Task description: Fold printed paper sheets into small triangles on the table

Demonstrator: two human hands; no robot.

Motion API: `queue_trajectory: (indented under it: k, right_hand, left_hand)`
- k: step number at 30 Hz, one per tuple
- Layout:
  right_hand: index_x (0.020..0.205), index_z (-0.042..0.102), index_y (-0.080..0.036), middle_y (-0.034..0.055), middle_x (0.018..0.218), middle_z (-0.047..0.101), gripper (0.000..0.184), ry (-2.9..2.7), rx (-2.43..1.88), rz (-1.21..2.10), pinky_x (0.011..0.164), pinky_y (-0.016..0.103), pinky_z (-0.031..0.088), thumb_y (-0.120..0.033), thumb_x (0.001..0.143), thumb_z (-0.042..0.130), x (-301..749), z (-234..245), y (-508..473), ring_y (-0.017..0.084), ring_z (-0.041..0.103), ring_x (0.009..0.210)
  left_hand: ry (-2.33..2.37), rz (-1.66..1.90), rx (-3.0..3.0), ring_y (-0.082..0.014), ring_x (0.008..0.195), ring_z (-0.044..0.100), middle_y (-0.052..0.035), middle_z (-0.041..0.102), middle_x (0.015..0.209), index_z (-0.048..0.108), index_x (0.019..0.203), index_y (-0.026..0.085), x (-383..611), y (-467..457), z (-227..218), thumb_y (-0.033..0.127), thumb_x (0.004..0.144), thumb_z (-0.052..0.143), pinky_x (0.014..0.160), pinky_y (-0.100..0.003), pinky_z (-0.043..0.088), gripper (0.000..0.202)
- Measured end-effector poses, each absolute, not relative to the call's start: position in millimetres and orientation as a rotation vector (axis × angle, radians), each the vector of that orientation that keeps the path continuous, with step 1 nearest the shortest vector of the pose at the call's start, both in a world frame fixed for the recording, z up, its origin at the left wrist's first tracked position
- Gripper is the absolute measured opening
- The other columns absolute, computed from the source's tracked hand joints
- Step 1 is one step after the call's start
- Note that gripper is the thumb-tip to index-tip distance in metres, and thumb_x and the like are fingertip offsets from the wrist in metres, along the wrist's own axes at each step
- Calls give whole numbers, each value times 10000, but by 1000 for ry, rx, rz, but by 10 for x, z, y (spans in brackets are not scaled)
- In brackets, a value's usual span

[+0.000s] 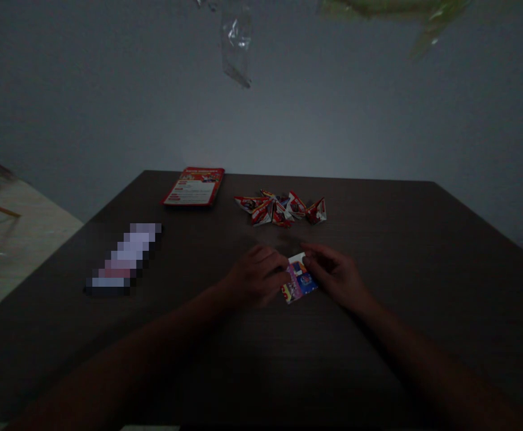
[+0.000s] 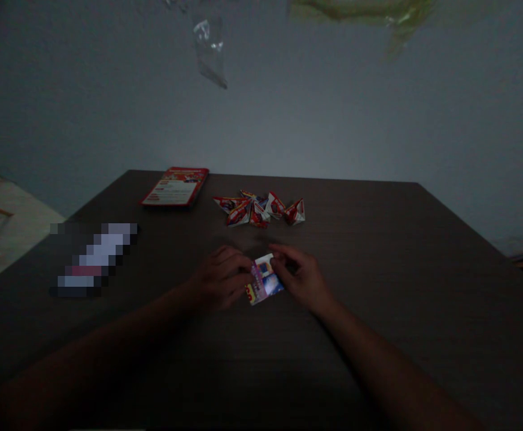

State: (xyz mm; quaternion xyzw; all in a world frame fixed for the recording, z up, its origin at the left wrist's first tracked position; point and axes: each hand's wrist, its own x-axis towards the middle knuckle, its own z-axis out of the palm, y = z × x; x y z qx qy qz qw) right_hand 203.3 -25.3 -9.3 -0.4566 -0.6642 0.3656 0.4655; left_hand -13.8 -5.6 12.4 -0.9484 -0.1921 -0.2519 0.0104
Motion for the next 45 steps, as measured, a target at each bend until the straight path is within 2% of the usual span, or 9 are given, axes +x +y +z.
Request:
queue_trajectory:
  k: [4, 8, 12, 18, 28, 35, 39, 45]
  right_hand:
    - [1073, 627, -200, 42, 867, 672, 266, -1694, -1152, 856, 656, 287, 520, -274, 819, 594, 2022, -77, -239, 158, 627, 755]
    - [1042, 632, -203, 69, 970, 651, 222, -1934, -1107, 644, 795, 346, 498, -211, 832, 558, 2062, -15, -235, 187, 616, 881]
    - [990, 636, -197, 66, 975, 643, 217, -2085, -1011, 595, 830, 349, 480, -133, 792, 573, 2105, 3, -229, 184, 601, 912]
    - [968, 646, -210, 69, 947, 644, 229, -2264, -1031, 395, 795, 375, 466, -169, 743, 652, 2105, -24, -216, 208, 584, 892]
    - [997, 649, -208, 82, 931, 633, 189, -2548, -1044, 1, 799, 399, 398, -226, 829, 565, 2141, -24, -198, 227, 540, 884]
    - [1015, 643, -206, 81, 940, 624, 198, -2606, -1051, -50, 799, 389, 386, -225, 843, 547, 2130, 2, -222, 228, 531, 891]
    - [935, 663, -203, 73, 855, 623, 160, -2565, -1043, -41, 771, 368, 384, -202, 858, 523, 2121, -5, -218, 213, 536, 844]
    - [871, 656, -197, 60, 820, 624, 164, -2503, -1122, 112, 733, 358, 398, -264, 883, 506, 2137, -22, -188, 199, 543, 802]
  left_hand:
    - [-512, -596, -2977, -183, 863, 515, -66, 618, 953, 601, 885, 176, -115, -47, 143, 198, 863, 461, 771, -344, 362, 143]
    - [-649, -506, -2908, -188, 835, 499, -71, 603, 897, 593, 856, 161, -124, -22, 120, 200, 849, 464, 748, -340, 347, 136]
    - [-809, -479, -2880, -195, 836, 489, -70, 592, 885, 590, 868, 158, -146, 19, 79, 209, 815, 500, 739, -338, 345, 116]
    - [-906, -512, -2902, -194, 855, 487, -68, 589, 933, 588, 896, 158, -145, 42, 49, 229, 797, 528, 758, -329, 361, 135]
    - [-828, -412, -2953, -207, 892, 492, -85, 585, 934, 601, 938, 159, -168, 2, 79, 246, 825, 508, 798, -344, 371, 170]
    - [-820, -388, -2959, -203, 884, 502, -85, 597, 908, 622, 930, 160, -211, -5, 97, 244, 845, 492, 791, -343, 374, 176]
    - [-810, -380, -2975, -192, 854, 508, -81, 597, 866, 636, 897, 161, -218, 5, 94, 233, 865, 462, 763, -331, 381, 192]
    - [-997, -440, -3013, -185, 852, 521, -68, 612, 866, 647, 901, 173, -223, 26, 78, 258, 880, 450, 787, -337, 378, 216]
